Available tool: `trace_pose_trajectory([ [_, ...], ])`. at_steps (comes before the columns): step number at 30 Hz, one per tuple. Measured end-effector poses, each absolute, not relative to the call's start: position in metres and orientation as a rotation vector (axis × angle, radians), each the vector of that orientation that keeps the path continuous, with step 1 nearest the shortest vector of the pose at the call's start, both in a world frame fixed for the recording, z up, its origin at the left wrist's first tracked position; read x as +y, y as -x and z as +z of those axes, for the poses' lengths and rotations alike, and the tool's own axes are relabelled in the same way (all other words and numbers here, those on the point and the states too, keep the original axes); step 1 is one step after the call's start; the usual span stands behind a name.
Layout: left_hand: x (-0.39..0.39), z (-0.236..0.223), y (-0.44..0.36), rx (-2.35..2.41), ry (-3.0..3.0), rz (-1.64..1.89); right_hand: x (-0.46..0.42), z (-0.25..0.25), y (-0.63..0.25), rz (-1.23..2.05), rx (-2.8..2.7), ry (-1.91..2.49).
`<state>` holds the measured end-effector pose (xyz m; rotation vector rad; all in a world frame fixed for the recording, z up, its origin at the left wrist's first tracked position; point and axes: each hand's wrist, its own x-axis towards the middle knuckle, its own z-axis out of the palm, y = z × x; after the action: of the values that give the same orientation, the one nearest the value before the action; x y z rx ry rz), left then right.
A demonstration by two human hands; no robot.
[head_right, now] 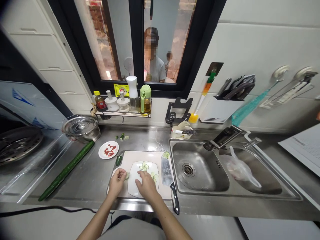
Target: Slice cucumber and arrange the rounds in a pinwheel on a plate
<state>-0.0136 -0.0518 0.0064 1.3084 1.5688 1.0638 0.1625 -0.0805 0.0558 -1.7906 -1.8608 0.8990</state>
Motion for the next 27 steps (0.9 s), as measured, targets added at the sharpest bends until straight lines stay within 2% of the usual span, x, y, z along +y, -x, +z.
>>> trace_pose_trajectory([
  [6,-0.054,0.024,-0.003,1.384,-1.252,1.057,-0.066,0.046,-0.145,0.978,-1.851,1.594],
  [27,-0.055,0.040,-0.013,1.196,-1.065,1.009,-0.062,0.054,-0.165,1.053,-1.562,1.526],
])
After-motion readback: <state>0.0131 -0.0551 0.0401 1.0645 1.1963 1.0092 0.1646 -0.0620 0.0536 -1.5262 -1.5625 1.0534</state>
